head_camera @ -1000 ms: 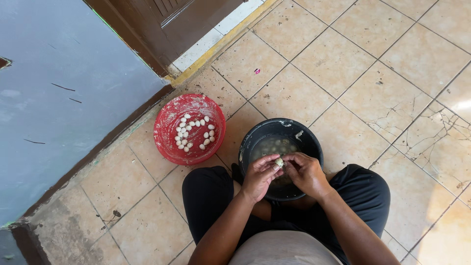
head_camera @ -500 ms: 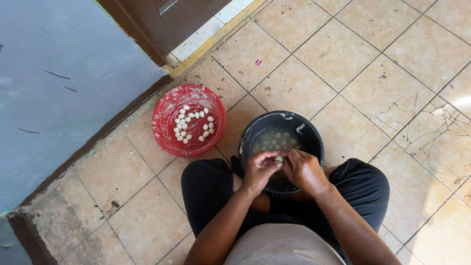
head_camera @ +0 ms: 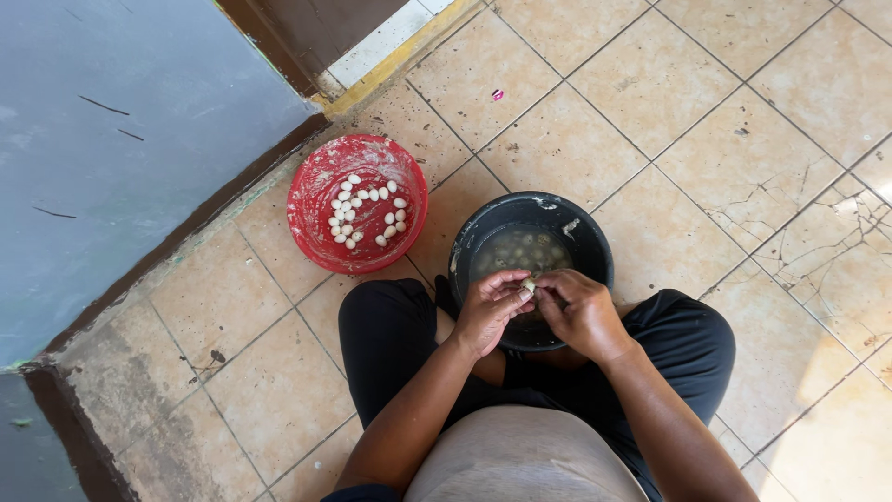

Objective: The person sits on the floor and peels small white eggs by hand. They remove the shells over a black bucket of water and place the peeled eggs into a red bowl.

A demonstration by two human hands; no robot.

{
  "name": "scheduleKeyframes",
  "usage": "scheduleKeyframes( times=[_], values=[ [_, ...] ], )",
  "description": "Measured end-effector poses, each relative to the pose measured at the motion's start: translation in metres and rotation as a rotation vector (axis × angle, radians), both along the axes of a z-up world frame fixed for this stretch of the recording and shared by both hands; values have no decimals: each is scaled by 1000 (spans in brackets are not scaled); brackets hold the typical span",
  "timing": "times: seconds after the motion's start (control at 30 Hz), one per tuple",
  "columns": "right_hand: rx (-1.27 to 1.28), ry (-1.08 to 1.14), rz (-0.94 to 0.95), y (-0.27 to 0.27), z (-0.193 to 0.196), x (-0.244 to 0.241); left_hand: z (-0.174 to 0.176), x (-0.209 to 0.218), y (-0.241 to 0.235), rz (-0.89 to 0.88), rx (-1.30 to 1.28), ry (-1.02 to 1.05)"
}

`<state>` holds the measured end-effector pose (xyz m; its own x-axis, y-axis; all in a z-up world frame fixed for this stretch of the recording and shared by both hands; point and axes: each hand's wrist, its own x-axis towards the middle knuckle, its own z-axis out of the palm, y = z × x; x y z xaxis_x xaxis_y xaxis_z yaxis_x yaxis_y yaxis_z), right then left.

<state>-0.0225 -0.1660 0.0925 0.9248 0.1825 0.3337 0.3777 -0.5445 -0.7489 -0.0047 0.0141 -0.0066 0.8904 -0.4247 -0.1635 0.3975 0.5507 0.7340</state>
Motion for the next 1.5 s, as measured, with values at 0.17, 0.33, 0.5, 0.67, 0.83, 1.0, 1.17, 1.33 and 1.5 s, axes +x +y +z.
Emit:
scheduleKeyframes(
  times=[0.17,0.33,0.5,0.67,0.83,1.0,1.17,1.33,1.5],
  values=[
    [-143,-42,8,0,6,3,-2,-2,-7,29,169,-111],
    [-86,40,-18,-3,-1,4,1,-4,-10,14,186,-149],
    [-30,10,-4,-2,-1,0,9,-2,-5,0,181,-65],
    [-23,50,-26,1,1,0,13,1,-5,-3,222,-44],
    [-41,87,-35,10,2,5,9,0,1,0,268,-112],
    [-94,107,-47,16,-6,9,-6,-1,1,63,199,-187],
    [-110,124,-84,16,-28,15,-32,4,-3,60,162,-127],
    [13,265,-131,15,-51,13,-49,3,-4,7,134,-113],
    [295,441,-76,9,-68,17,-49,15,14,-116,-110,74]
  ],
)
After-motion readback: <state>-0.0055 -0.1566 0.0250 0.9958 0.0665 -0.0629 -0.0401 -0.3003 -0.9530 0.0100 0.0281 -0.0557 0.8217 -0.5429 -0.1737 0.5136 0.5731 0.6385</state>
